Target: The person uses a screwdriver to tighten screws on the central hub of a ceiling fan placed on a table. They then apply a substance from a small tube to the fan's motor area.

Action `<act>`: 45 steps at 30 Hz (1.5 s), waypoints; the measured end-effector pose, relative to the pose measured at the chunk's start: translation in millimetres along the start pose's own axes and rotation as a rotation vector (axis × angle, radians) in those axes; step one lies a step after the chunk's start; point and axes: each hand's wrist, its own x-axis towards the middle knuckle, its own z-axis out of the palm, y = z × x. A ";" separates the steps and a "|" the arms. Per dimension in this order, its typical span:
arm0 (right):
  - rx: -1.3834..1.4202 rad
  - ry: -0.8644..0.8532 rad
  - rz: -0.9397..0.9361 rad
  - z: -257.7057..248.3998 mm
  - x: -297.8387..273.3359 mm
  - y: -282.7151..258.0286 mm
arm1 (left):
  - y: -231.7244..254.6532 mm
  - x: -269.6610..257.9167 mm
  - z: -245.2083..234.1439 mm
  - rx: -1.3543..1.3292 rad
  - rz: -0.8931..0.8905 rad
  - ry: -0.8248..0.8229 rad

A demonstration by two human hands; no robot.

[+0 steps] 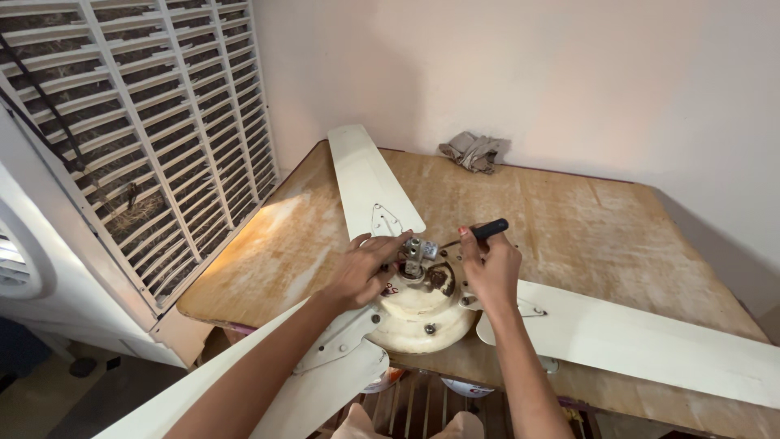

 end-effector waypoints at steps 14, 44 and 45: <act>0.381 -0.006 0.046 3.6 -3.6 7.1 | 1.6 34.2 16.0 0.136 -0.422 -0.066; 0.629 0.258 -0.091 -3.9 -12.2 3.5 | 118.3 -4.3 54.0 -0.058 -0.395 0.709; 0.640 0.248 -0.073 -4.2 -13.4 4.1 | 119.9 -5.9 54.1 -0.111 -0.411 0.720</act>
